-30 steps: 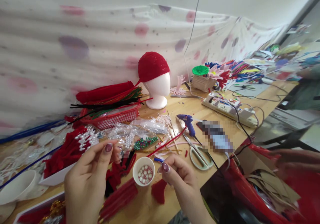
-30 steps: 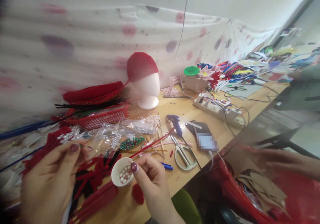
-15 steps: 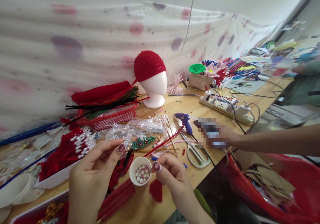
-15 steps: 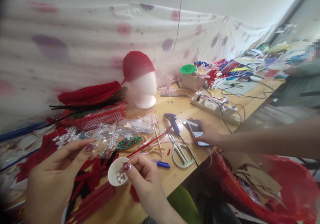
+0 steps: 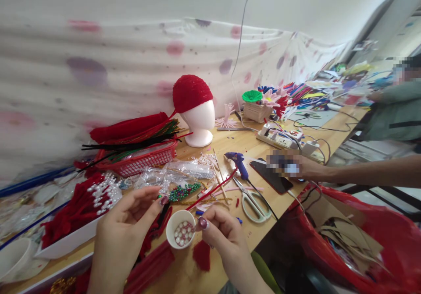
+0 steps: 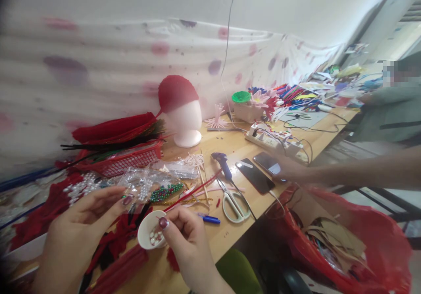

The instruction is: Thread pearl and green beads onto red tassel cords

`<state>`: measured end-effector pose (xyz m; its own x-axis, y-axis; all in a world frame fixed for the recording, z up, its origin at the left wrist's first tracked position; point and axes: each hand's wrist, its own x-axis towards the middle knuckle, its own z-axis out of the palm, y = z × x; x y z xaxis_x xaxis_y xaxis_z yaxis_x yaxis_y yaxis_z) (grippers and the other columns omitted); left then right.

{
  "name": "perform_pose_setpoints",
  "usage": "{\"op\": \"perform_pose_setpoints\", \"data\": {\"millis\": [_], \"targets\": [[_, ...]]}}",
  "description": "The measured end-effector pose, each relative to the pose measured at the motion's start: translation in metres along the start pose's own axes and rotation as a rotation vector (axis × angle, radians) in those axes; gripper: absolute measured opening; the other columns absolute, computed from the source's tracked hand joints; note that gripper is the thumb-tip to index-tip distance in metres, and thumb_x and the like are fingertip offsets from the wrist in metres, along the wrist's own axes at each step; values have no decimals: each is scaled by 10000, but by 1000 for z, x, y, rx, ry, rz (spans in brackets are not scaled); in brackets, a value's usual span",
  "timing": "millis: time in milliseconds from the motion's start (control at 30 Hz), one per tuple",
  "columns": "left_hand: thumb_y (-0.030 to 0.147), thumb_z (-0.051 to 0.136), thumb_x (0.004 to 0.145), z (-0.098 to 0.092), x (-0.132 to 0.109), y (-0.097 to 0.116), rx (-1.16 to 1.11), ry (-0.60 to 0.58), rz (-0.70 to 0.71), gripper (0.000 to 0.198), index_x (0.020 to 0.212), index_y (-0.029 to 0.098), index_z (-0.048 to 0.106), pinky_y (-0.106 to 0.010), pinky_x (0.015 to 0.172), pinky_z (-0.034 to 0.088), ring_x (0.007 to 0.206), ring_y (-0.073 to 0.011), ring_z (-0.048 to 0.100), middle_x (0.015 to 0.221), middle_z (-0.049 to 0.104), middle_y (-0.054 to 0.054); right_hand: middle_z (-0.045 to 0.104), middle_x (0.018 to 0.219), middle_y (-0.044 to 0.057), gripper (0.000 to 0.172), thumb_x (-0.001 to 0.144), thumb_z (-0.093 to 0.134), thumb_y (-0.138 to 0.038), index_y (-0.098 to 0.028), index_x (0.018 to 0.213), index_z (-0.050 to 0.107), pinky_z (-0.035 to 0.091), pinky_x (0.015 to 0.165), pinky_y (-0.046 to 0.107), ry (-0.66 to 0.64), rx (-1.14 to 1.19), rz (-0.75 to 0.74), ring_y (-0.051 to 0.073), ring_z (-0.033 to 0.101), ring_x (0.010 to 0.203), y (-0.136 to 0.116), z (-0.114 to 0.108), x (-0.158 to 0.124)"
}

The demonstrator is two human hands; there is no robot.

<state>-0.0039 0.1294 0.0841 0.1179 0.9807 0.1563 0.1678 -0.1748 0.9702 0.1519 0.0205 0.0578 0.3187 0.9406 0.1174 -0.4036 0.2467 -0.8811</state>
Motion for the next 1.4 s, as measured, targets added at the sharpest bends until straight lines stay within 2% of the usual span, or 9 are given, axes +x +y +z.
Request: {"op": "perform_pose_setpoints", "data": {"millis": [233, 400, 533, 633, 900, 1033, 1167, 1300, 1400], "targets": [[437, 872, 675, 3, 7, -3, 23, -31, -20, 269, 854, 243, 817, -292, 700, 664, 763, -237, 793, 835, 834, -27, 397, 611, -47, 495, 887, 781, -625, -183, 775, 590, 378, 552, 212, -18, 18, 19, 97, 291, 533, 3, -3, 1], [417, 790, 755, 9, 16, -8, 120, -137, 21, 262, 947, 242, 824, -304, 708, 645, 809, -242, 788, 915, 841, -39, 323, 593, -69, 417, 923, 786, -538, -181, 776, 628, 365, 546, 215, 15, 69, -19, 95, 259, 519, 18, -10, 0], [396, 767, 775, 7, 19, -11, 146, -159, 61, 215, 920, 244, 811, -284, 693, 626, 767, -215, 766, 883, 822, -22, 410, 606, -52, 403, 945, 774, -519, -167, 794, 648, 295, 535, 212, 40, 24, -44, 93, 267, 536, 20, -17, 4], [404, 809, 731, 3, 17, -12, 120, -142, 21, 221, 881, 241, 799, -279, 650, 618, 725, -213, 752, 845, 809, -19, 465, 618, -32, 445, 932, 778, -550, -154, 782, 641, 242, 528, 220, 56, -40, -52, 98, 301, 557, 15, -23, 11], [383, 835, 710, 4, 3, -5, -69, 37, -61, 219, 848, 241, 742, -200, 742, 592, 764, -151, 736, 816, 781, 32, 279, 565, -93, 438, 888, 819, -543, -167, 770, 629, 202, 502, 214, 168, -12, -62, 84, 168, 516, 11, -48, 26], [448, 820, 699, 4, 7, -3, -4, -32, -58, 268, 847, 233, 758, -274, 719, 622, 735, -193, 746, 812, 792, 5, 274, 556, -91, 454, 868, 833, -572, -163, 773, 659, 186, 486, 213, 163, -22, -55, 80, 172, 504, 13, -50, 25], [405, 754, 733, 3, 16, -6, 73, -91, -29, 235, 898, 240, 781, -286, 669, 602, 714, -201, 740, 816, 807, -1, 307, 580, -76, 447, 861, 849, -561, -167, 762, 663, 197, 489, 213, 178, -39, -66, 84, 192, 521, 13, -51, 25], [375, 699, 723, 0, 26, -8, 214, -26, 35, 234, 878, 223, 784, -302, 643, 572, 663, -207, 719, 758, 795, -13, 287, 589, -77, 445, 858, 857, -554, -170, 755, 656, 195, 494, 217, 196, -47, -70, 86, 186, 528, 11, -54, 25], [442, 651, 768, -1, 37, -9, 297, 30, 92, 307, 909, 198, 775, -320, 671, 574, 721, -229, 735, 815, 810, -49, 276, 583, -82, 437, 861, 857, -548, -170, 768, 658, 187, 494, 219, 206, -46, -66, 85, 171, 526, 12, -57, 24]]}}
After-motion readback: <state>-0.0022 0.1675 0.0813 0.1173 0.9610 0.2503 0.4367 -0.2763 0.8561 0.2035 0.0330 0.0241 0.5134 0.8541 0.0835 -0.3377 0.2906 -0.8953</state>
